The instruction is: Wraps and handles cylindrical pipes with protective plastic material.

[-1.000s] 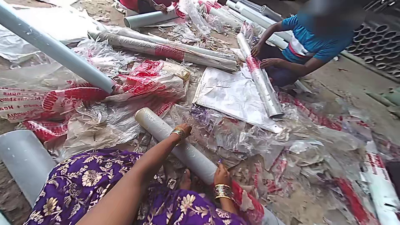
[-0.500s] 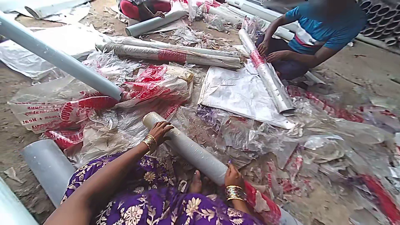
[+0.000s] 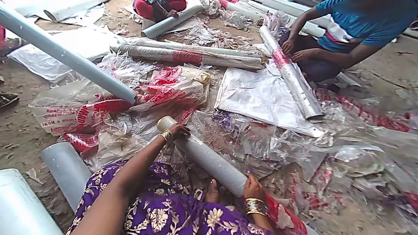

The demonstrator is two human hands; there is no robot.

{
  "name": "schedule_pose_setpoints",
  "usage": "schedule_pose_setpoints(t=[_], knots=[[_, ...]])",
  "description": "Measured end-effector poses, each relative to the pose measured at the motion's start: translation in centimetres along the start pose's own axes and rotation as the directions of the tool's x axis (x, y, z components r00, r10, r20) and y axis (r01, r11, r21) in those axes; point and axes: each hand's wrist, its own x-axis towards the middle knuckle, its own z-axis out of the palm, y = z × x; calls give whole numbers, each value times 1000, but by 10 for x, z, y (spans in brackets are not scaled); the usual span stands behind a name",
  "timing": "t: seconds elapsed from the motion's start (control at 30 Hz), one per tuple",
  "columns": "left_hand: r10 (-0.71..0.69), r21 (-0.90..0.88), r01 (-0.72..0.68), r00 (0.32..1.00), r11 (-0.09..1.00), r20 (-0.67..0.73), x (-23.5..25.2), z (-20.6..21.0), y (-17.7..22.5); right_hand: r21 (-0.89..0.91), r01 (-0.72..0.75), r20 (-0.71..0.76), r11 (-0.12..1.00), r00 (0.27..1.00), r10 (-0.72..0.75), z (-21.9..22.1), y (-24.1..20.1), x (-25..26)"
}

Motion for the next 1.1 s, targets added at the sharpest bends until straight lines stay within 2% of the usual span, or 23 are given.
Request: schedule_pose_setpoints(t=[0.1, 0.2, 0.3, 0.47, 0.6, 0.77, 0.83, 0.97, 1.07, 1.1], knots=[[16, -5, -16, 999, 1000, 30, 3, -2, 3, -17, -36, 53, 999, 998, 37, -5, -3, 1], [-2, 102, 8, 999, 995, -54, 1, 8, 6, -2, -11, 15, 1000, 1000, 11, -1, -1, 1], [-133, 196, 148, 987, 969, -87, 0, 13, 24, -5, -15, 19, 1000, 1000, 15, -2, -2, 0], [-344, 293, 331, 939, 897, -7, 17, -2, 61, -5, 9, -9, 1000, 1000, -9, -2, -2, -2], [-420, 350, 374, 905, 859, 65, 50, -7, 66, -14, 13, -25, 1000, 1000, -13, 2, -1, -3], [-501, 313, 459, 863, 832, 66, 79, 2, 57, -14, 1, -22, 1000, 1000, -1, -1, -3, -4], [-484, 262, 454, 873, 852, 59, 79, 1, 51, -12, 29, -51, 999, 998, -30, 1, -1, -6], [-255, 100, 255, 967, 962, -11, 55, -25, 29, -5, 89, -129, 996, 988, -89, 7, 7, -6], [-177, 31, 179, 983, 983, -54, 21, -46, 5, 4, 99, -143, 995, 985, -98, 9, 9, -7], [-146, -48, 141, 983, 989, -115, 8, -50, -5, 8, 101, -146, 995, 984, -99, 9, 9, -8]])
